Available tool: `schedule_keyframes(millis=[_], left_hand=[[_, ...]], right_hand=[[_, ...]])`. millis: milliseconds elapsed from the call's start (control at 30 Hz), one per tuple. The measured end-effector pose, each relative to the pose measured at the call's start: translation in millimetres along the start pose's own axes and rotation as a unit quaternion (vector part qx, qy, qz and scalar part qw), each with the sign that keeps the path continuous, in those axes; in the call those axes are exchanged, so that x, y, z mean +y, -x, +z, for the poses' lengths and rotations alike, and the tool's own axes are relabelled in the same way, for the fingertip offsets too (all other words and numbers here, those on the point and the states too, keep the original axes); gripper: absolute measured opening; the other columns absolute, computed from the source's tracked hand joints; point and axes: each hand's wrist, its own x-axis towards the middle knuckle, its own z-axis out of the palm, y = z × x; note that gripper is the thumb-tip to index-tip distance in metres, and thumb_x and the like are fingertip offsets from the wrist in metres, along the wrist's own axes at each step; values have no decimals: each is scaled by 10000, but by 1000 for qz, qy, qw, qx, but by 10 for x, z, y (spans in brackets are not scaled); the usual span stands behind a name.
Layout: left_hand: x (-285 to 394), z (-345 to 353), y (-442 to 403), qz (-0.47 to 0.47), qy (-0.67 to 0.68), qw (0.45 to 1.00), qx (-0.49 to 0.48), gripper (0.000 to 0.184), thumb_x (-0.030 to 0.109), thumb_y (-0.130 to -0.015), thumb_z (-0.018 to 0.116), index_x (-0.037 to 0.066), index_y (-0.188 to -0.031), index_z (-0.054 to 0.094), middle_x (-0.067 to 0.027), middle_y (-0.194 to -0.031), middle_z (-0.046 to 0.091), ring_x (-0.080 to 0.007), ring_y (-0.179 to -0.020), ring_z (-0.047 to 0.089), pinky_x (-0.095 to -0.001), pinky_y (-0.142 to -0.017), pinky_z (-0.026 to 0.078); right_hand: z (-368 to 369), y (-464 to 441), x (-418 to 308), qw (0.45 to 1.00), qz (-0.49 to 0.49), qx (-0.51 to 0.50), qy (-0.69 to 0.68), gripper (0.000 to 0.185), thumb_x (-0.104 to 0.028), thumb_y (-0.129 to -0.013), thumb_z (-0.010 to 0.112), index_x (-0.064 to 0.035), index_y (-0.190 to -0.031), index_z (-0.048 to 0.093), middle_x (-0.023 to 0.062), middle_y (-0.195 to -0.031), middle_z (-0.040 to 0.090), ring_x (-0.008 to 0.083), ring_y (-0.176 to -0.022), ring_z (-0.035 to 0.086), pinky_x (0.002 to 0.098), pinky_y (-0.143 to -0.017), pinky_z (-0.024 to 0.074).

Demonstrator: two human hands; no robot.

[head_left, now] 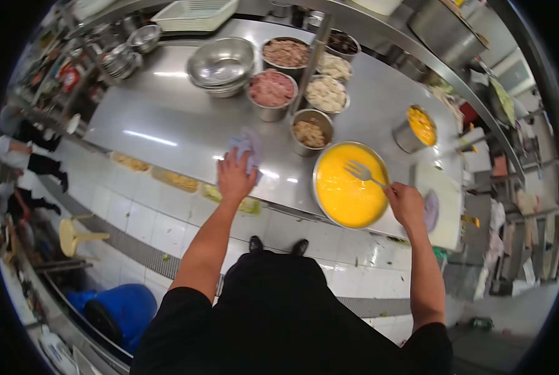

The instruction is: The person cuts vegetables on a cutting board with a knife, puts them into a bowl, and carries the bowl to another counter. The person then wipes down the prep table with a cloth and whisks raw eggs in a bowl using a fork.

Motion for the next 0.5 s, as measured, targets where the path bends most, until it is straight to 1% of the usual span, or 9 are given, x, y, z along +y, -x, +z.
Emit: schedule_keyframes(millis=[33, 167, 233, 267, 333, 367, 433, 467, 500], left_hand=[[19, 17, 3, -11, -14, 1000, 3, 561, 377, -832, 660, 203, -1350, 529, -142, -1451, 441, -395, -1325, 411, -585, -1111, 301], [20, 34, 26, -8, -1, 1000, 18, 553, 361, -827, 662, 193, -1338, 535, -135, -1443, 448, -399, -1307, 424, -585, -1105, 302], [40, -18, 8, -5, -4, 999, 32, 542, 350, -826, 662, 184, -1327, 541, -136, -1441, 450, -399, -1289, 437, -583, -1097, 308], [36, -5, 12, -4, -2, 999, 37, 529, 339, -824, 663, 179, -1315, 549, -136, -1437, 451, -395, -1279, 442, -579, -1089, 316], [53, -16, -41, -10, 4, 999, 45, 526, 338, -823, 666, 179, -1311, 553, -134, -1436, 452, -392, -1277, 443, -576, -1089, 317], [52, -26, 7, -8, 3, 999, 43, 523, 338, -822, 668, 178, -1307, 557, -133, -1435, 452, -390, -1275, 443, -573, -1089, 318], [28, -26, 26, -7, 9, 999, 42, 517, 335, -821, 672, 176, -1301, 563, -129, -1435, 454, -388, -1268, 446, -571, -1084, 323], [17, -31, 38, -6, 8, 999, 48, 517, 335, -822, 671, 175, -1301, 562, -127, -1434, 455, -386, -1267, 447, -572, -1082, 325], [46, -14, 21, -9, 9, 998, 54, 516, 334, -824, 671, 174, -1302, 562, -126, -1434, 455, -384, -1265, 449, -574, -1080, 326]], right_hand=[[28, -55, 18, 999, -12, -8, 52, 284, -331, -939, 580, -95, -910, 735, 182, -761, 684, 398, -759, 672, 478, -702, 538], [292, -208, 220, 990, 48, 29, 128, 281, -336, -936, 579, -111, -871, 735, 166, -788, 700, 355, -773, 693, 482, -703, 549], [649, -156, 263, 935, -153, -155, 279, 258, -315, -927, 578, -124, -876, 743, 155, -844, 717, 313, -814, 708, 478, -709, 552], [584, -145, 274, 934, -146, -156, 286, 258, -315, -927, 578, -124, -876, 743, 155, -844, 717, 313, -814, 708, 478, -709, 552], [154, -223, -33, 978, -48, -139, 145, 227, -271, -911, 576, -122, -892, 747, 133, -895, 727, 285, -863, 714, 470, -724, 554], [299, -194, 69, 978, -40, -143, 147, 227, -271, -911, 576, -122, -892, 747, 133, -895, 727, 285, -863, 714, 470, -724, 554], [565, -247, 204, 956, -92, -139, 240, 237, -291, -910, 577, -125, -891, 746, 108, -897, 730, 289, -861, 709, 464, -732, 555], [628, -159, 154, 958, -94, -200, 184, 249, -312, -896, 581, -123, -863, 739, 95, -894, 732, 291, -853, 710, 455, -719, 556], [413, -238, 101, 957, -93, -196, 191, 249, -312, -896, 581, -123, -863, 739, 95, -894, 732, 291, -853, 710, 455, -719, 556]])
